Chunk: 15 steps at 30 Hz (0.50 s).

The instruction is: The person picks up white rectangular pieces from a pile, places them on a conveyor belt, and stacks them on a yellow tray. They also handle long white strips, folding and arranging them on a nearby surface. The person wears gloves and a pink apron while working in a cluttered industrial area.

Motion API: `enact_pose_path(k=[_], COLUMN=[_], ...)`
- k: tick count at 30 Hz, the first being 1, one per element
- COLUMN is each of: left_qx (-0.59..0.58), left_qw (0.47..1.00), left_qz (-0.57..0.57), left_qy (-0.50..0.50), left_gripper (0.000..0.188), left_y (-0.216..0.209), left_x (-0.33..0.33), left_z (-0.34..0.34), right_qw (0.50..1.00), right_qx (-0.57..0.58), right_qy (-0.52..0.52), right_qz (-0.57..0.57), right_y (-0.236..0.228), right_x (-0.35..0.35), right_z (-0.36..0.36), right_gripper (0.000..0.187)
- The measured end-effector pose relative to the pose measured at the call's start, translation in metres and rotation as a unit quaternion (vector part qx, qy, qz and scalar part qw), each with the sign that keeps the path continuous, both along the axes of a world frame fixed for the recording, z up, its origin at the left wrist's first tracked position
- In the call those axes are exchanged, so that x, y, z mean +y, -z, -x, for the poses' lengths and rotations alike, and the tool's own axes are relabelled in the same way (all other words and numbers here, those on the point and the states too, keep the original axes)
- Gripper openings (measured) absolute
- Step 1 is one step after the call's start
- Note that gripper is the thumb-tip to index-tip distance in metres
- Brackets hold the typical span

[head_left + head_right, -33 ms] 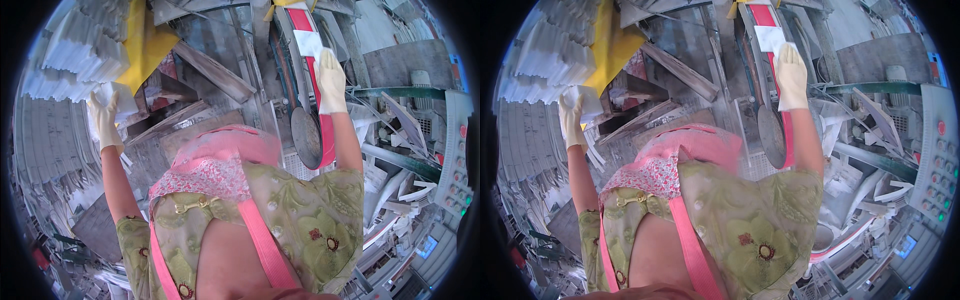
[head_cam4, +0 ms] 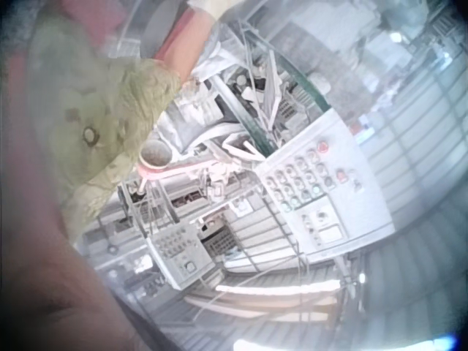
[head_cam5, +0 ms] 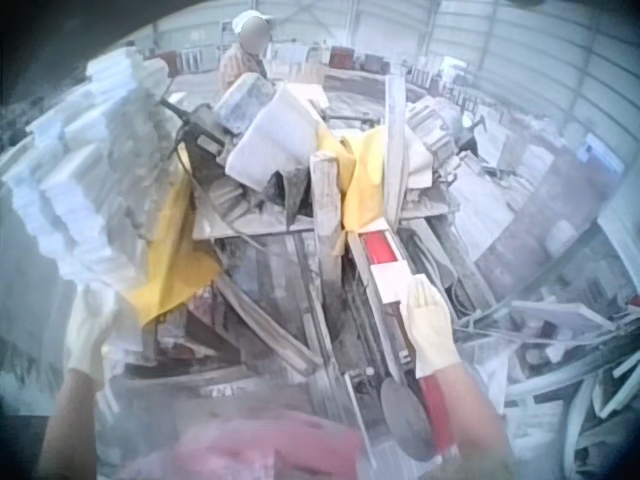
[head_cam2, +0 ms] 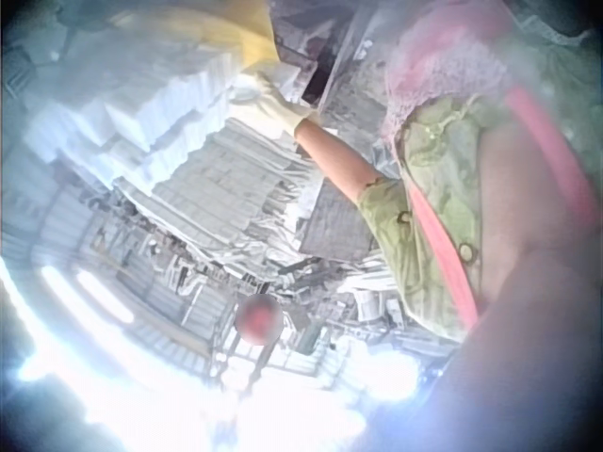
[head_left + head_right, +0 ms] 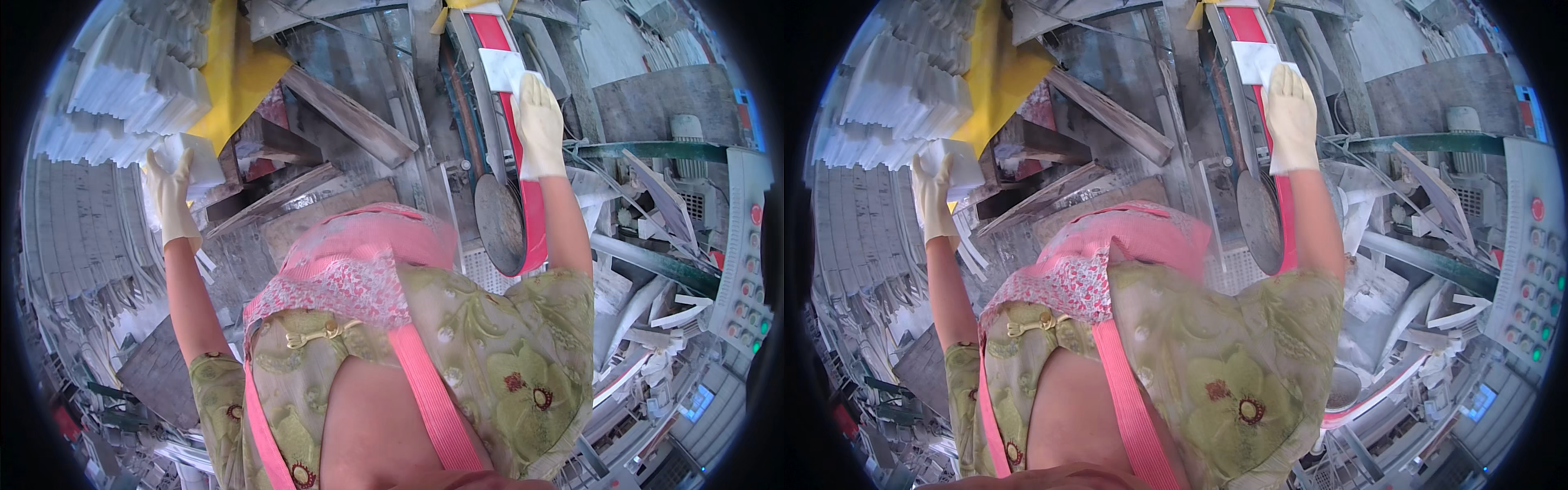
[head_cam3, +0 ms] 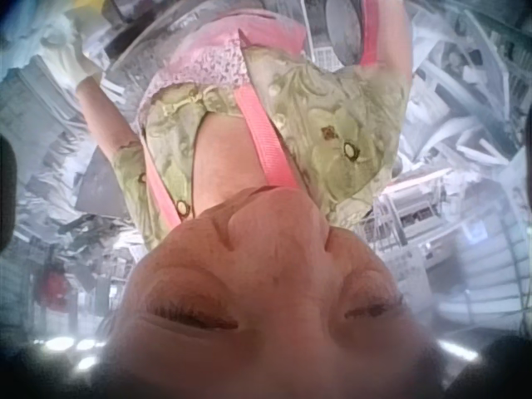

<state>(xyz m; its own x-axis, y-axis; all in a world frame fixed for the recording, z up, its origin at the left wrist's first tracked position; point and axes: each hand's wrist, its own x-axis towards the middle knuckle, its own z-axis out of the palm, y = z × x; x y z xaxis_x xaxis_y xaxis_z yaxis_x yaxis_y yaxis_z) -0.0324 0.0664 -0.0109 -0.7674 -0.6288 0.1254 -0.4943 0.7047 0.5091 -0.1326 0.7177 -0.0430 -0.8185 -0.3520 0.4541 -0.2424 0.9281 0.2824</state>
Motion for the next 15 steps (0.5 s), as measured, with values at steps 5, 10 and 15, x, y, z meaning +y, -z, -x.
enact_pose_path(k=[5, 10, 15], left_qx=[-0.046, 0.002, -0.011], left_qw=[0.998, 1.000, 0.999], left_qz=[0.036, 0.025, 0.038], left_qy=[-0.001, 0.013, 0.008], left_gripper=[0.105, 0.104, 0.104], left_y=[0.003, 0.006, 0.001], left_x=[-0.007, -0.007, 0.002], left_z=[-0.001, -0.005, -0.007], right_qw=[0.991, 0.976, 0.979], right_qx=[-0.115, -0.199, -0.173], right_qy=[0.046, 0.065, 0.080], right_qz=[-0.053, -0.065, -0.071], right_y=[0.001, 0.005, 0.020], right_x=[-0.017, -0.019, -0.023], right_z=[0.032, 0.039, 0.055], right_gripper=[0.065, 0.086, 0.085])
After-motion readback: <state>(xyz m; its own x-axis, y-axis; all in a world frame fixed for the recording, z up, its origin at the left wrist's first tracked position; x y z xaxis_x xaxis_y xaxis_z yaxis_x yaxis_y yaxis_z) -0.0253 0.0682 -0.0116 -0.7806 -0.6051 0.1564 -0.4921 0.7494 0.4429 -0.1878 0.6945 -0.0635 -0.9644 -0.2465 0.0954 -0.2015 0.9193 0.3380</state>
